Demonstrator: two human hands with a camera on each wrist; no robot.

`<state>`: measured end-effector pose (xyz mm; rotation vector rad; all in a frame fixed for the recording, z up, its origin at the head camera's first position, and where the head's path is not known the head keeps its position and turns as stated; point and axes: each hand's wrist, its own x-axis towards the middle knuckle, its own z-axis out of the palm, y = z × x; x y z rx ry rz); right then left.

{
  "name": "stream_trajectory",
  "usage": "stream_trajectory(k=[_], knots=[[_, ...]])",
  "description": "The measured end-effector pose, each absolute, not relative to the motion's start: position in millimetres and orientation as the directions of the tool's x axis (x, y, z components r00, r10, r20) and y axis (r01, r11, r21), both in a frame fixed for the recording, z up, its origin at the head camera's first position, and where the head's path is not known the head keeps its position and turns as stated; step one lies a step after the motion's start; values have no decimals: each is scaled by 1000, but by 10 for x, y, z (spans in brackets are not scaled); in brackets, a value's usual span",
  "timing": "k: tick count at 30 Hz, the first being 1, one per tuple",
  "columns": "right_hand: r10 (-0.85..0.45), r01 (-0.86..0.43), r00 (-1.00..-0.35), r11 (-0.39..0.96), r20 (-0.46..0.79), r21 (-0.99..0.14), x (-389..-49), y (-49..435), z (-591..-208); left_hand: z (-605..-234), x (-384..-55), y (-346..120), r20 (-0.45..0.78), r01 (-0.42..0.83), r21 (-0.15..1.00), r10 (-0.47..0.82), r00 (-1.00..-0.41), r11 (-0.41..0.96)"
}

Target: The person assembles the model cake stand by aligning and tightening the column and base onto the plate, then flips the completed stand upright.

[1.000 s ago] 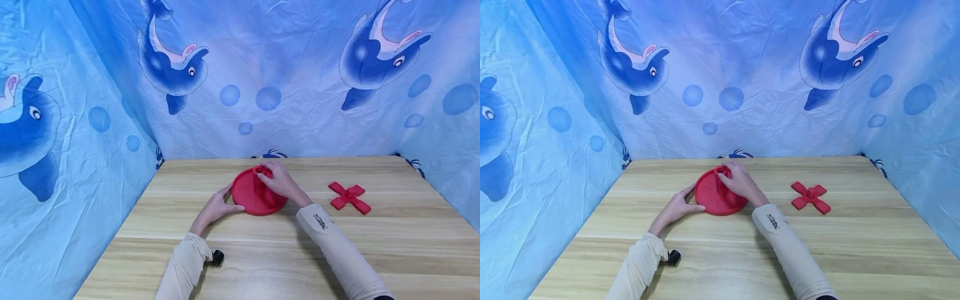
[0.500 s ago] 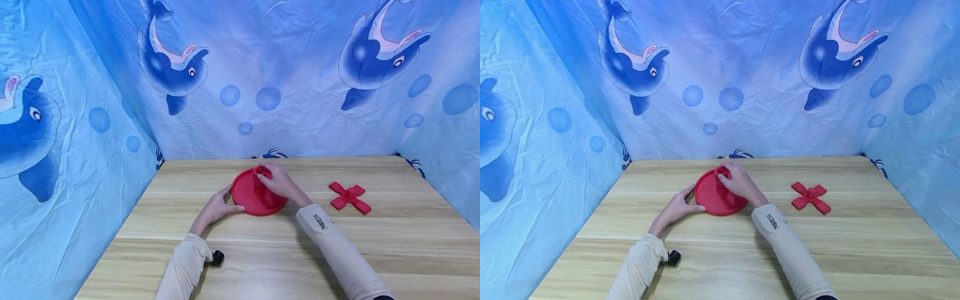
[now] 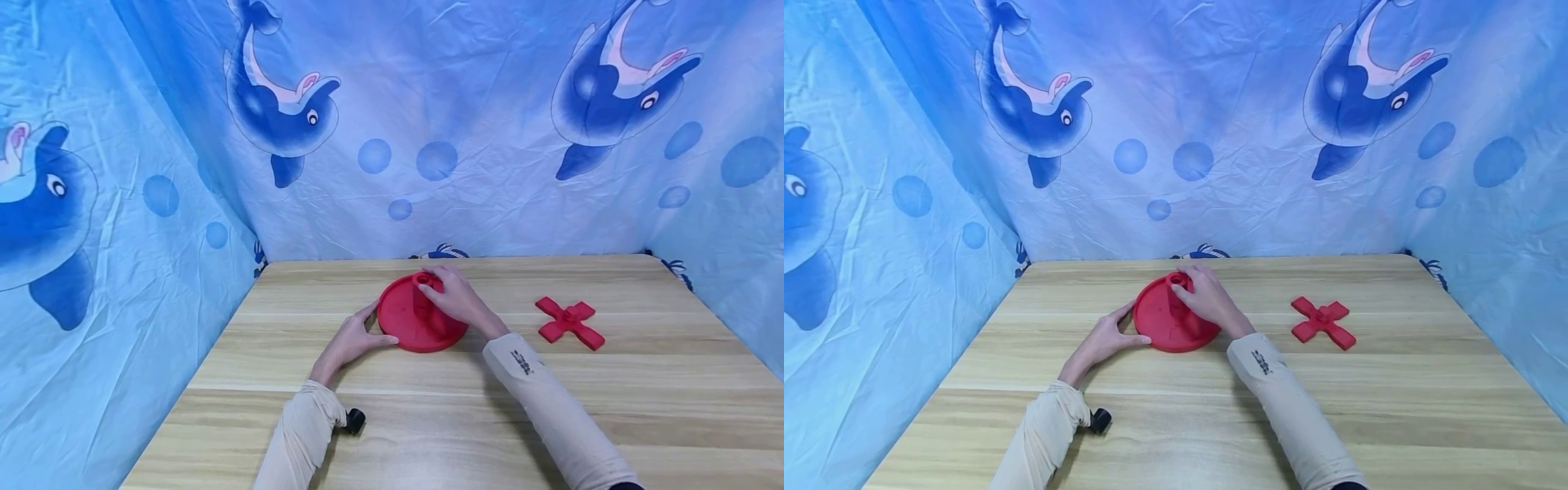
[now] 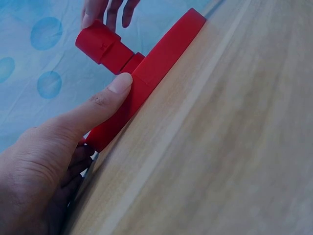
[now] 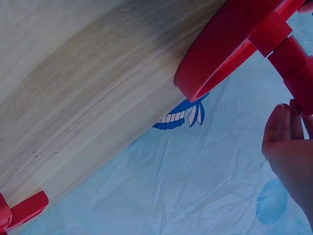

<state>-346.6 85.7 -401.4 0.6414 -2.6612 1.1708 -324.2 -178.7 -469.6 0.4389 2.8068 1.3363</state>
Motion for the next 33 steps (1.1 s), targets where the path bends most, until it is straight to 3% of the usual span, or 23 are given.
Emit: stream_trajectory(k=[33], knots=[[-323, -452, -892, 609, 317, -651, -3495, 838, -4000, -4673, -3249, -1798, 105, 244, 770, 260, -960, 590]])
